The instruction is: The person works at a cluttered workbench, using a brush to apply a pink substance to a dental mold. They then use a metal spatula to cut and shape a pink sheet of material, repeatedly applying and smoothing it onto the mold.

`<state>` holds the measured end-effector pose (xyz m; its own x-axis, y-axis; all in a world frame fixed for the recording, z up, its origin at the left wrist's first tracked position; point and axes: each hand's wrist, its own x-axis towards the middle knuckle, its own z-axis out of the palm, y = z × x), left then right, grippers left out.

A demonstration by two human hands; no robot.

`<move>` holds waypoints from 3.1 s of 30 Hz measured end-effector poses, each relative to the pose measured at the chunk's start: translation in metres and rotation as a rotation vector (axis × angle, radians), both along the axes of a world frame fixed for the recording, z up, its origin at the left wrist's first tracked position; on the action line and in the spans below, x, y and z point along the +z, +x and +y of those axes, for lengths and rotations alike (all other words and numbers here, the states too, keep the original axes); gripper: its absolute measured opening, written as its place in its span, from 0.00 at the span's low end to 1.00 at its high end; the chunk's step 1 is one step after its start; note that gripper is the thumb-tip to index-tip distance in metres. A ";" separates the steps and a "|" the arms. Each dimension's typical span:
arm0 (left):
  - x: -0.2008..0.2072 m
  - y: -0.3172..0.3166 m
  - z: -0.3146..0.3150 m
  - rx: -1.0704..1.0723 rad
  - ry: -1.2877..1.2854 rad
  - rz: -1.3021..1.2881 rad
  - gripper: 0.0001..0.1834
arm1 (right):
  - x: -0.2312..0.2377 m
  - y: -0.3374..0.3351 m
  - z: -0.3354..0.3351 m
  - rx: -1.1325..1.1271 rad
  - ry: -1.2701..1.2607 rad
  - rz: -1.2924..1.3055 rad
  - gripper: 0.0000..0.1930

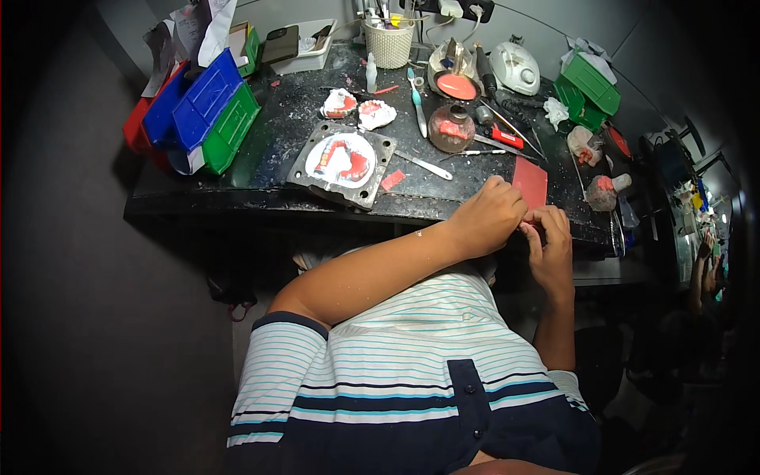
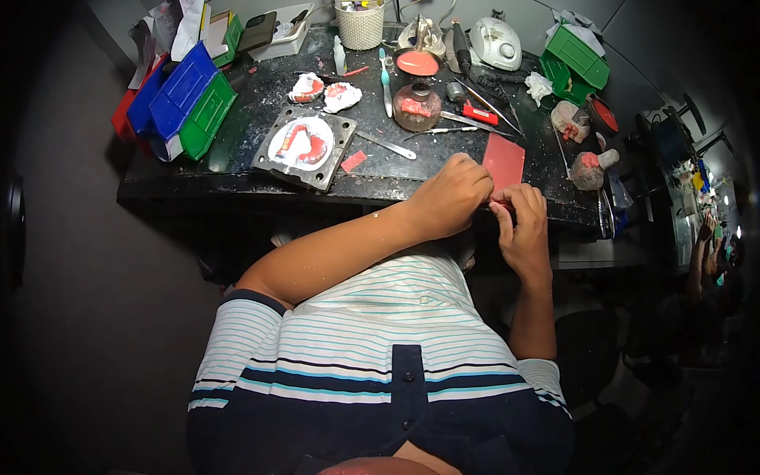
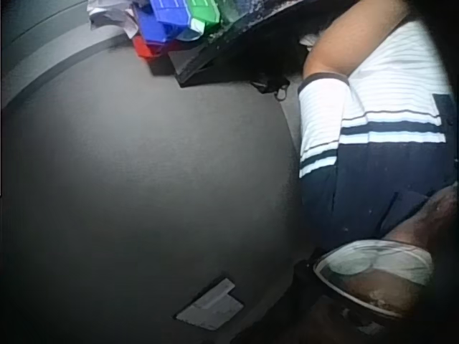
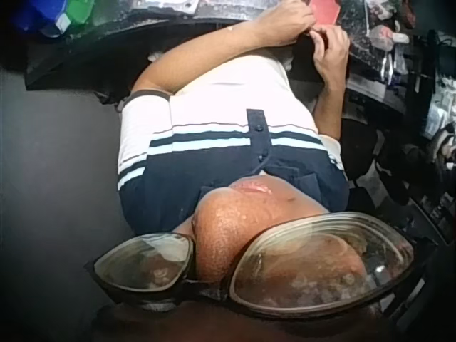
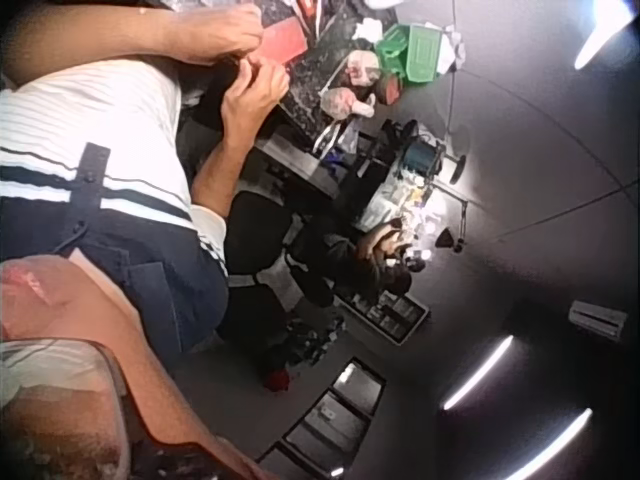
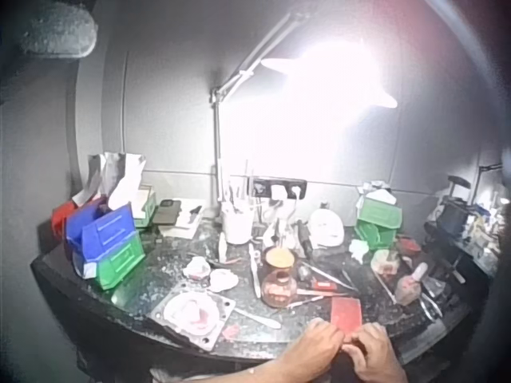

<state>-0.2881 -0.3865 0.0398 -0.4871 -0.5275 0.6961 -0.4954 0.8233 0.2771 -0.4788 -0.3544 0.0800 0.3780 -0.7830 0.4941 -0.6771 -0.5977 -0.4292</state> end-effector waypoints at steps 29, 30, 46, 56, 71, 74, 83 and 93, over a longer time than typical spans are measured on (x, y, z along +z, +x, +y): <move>-0.005 -0.001 -0.003 -0.007 -0.022 -0.011 0.09 | -0.005 -0.011 -0.001 -0.078 -0.023 -0.059 0.07; -0.004 -0.001 -0.003 -0.003 -0.024 -0.018 0.09 | -0.005 -0.012 -0.001 -0.081 -0.023 -0.061 0.07; 0.003 -0.002 0.001 0.014 0.012 -0.085 0.15 | -0.012 -0.022 -0.005 -0.058 -0.145 -0.019 0.07; 0.009 0.003 0.003 0.035 0.077 -0.063 0.11 | -0.019 -0.036 -0.004 -0.063 -0.218 -0.075 0.06; 0.018 -0.018 0.004 0.096 0.031 -0.121 0.11 | -0.016 -0.037 -0.003 -0.033 -0.154 -0.103 0.06; 0.014 -0.019 0.002 0.074 0.042 -0.102 0.11 | -0.009 -0.033 0.001 -0.037 -0.096 -0.085 0.07; 0.015 -0.015 0.004 0.078 0.052 -0.111 0.10 | -0.010 -0.034 0.002 -0.107 0.026 -0.061 0.06; 0.011 -0.012 0.007 0.133 0.027 -0.115 0.11 | -0.021 -0.040 0.006 -0.161 -0.095 -0.103 0.08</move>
<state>-0.3003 -0.3798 0.0506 -0.4871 -0.6104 0.6246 -0.6294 0.7411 0.2335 -0.5186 -0.3485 0.0588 0.1960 -0.7769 0.5983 -0.7227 -0.5269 -0.4473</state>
